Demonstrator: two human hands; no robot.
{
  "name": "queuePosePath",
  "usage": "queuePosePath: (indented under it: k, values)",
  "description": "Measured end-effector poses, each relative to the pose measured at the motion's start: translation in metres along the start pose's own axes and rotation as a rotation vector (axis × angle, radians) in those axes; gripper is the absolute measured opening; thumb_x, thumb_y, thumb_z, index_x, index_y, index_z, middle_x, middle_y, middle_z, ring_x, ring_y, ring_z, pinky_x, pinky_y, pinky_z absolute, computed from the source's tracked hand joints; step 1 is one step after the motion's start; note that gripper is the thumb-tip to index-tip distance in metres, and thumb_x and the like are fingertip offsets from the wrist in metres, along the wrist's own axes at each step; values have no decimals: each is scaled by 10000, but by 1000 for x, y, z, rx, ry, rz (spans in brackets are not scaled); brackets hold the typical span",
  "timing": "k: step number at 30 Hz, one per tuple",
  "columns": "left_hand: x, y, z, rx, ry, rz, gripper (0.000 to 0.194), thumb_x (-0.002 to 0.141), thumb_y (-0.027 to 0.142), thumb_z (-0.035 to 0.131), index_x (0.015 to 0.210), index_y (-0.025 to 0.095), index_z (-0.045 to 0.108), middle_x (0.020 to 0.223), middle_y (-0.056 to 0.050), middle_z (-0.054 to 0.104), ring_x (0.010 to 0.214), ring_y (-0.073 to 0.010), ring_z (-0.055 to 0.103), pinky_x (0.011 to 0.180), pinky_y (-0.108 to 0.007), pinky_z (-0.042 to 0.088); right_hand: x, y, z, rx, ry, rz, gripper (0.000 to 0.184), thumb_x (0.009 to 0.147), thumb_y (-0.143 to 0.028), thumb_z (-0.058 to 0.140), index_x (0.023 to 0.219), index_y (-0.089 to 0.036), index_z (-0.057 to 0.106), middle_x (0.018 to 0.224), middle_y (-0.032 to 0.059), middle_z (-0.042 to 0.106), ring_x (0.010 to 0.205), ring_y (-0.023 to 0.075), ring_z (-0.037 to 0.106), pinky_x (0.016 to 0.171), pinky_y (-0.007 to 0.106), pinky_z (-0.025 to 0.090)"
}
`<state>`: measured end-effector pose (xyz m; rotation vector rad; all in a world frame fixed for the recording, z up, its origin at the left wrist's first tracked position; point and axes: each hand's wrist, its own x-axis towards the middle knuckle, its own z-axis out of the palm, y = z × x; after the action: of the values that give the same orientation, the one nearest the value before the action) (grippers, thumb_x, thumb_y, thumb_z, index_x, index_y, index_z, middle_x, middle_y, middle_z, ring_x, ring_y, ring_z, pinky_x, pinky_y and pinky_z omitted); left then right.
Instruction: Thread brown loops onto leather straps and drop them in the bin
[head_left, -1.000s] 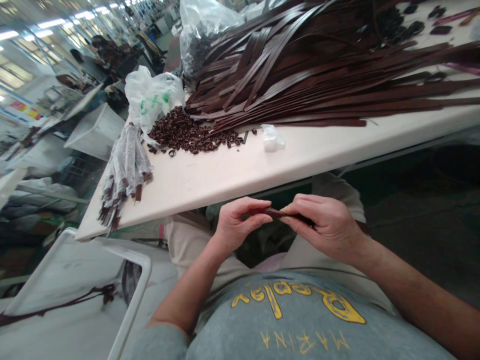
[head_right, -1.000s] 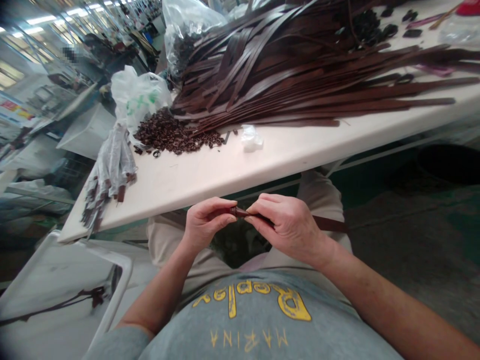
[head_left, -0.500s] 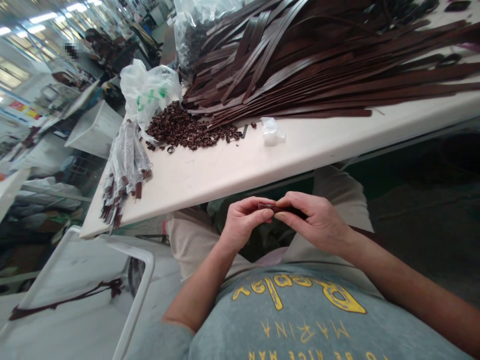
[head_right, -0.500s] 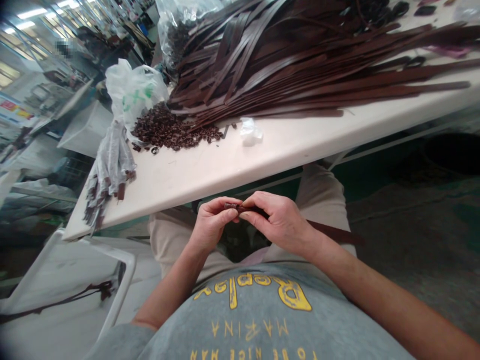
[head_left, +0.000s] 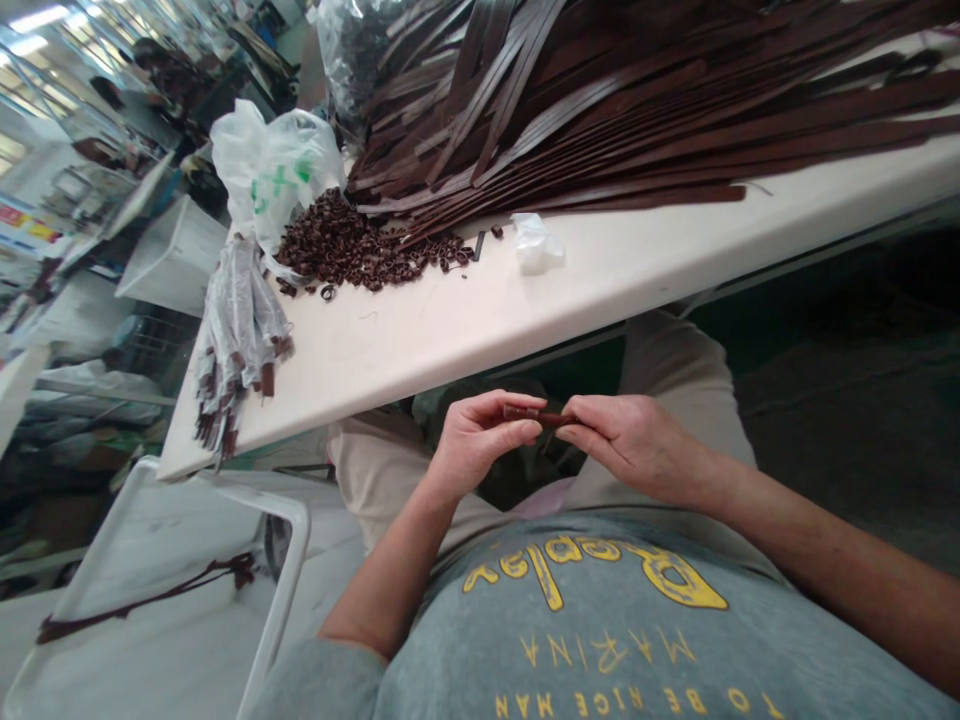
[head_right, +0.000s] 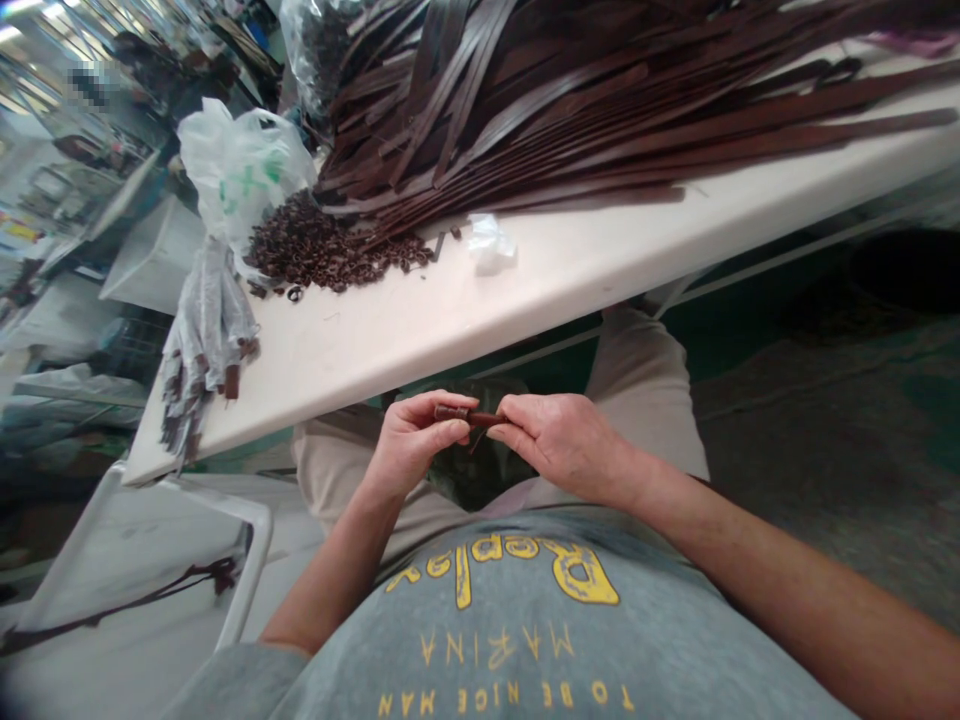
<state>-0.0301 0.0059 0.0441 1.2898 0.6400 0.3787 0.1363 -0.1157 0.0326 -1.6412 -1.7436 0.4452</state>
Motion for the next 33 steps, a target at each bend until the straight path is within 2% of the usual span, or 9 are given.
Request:
queuePosePath:
  k: [4, 7, 9, 13, 19, 21, 26, 28, 33]
  values:
    - [-1, -4, 5, -31, 1, -3, 316, 637, 385, 888, 879, 200, 805, 799, -35, 750, 618, -118, 629, 625, -246, 553, 3, -3, 2, 34, -5, -10, 382, 1034, -384, 373, 737, -208, 536, 663, 1, 614, 566, 124, 545, 554, 246, 380]
    - [-2, -6, -3, -21, 58, 11, 287, 677, 383, 864, 890, 200, 804, 744, -16, 719, 585, -101, 606, 589, -230, 540, -1, 0, -1, 84, -81, 71, 261, 1012, -380, 441, 963, -188, 611, 849, 35, 706, 729, 162, 653, 637, 261, 446]
    - [-3, -8, -10, -20, 77, 17, 266, 694, 373, 854, 894, 205, 803, 720, -2, 696, 570, -90, 594, 567, -215, 531, -7, 4, -3, 52, -108, 112, 242, 991, -380, 489, 1053, -184, 618, 895, 45, 724, 767, 188, 676, 647, 278, 454]
    - [-6, -12, -14, -12, 57, 18, 239, 712, 350, 847, 906, 217, 804, 729, 7, 683, 575, -85, 590, 561, -206, 522, -19, 10, 1, -2, -110, 93, 260, 1006, -361, 453, 913, -196, 631, 745, 20, 687, 641, 170, 642, 572, 272, 404]
    - [-5, -15, 3, 15, -54, 23, 267, 662, 322, 881, 901, 229, 805, 835, -24, 738, 735, -134, 658, 700, -236, 549, -12, 1, 14, -21, -50, 19, 404, 1042, -385, 361, 736, -202, 550, 628, 7, 615, 563, 137, 581, 540, 254, 362]
    - [-4, -16, 3, -9, -42, 38, 264, 669, 330, 874, 903, 230, 804, 833, -25, 736, 735, -139, 655, 708, -250, 547, -8, -2, 12, -3, -73, 43, 387, 1037, -383, 375, 738, -202, 544, 641, 7, 618, 581, 137, 584, 557, 250, 371]
    - [-6, -17, -11, 76, 41, 73, 240, 690, 313, 864, 906, 227, 805, 770, -3, 701, 701, -113, 607, 679, -229, 494, -13, 3, 0, 4, -239, 202, 193, 974, -344, 510, 972, -188, 624, 799, 34, 703, 680, 178, 649, 599, 267, 391]
    - [-7, -18, -11, 103, 36, 55, 266, 687, 340, 865, 914, 216, 804, 767, -9, 701, 693, -118, 603, 668, -236, 492, -19, 5, 1, -32, -270, 213, 204, 979, -333, 492, 938, -185, 627, 760, 36, 699, 660, 185, 649, 581, 270, 370]
    - [-6, -21, 2, 59, -71, -7, 277, 663, 343, 876, 887, 202, 794, 820, -30, 734, 735, -147, 646, 713, -266, 535, -23, 3, 13, -62, -174, 135, 320, 1013, -343, 398, 788, -192, 568, 679, 34, 666, 598, 156, 605, 544, 259, 339]
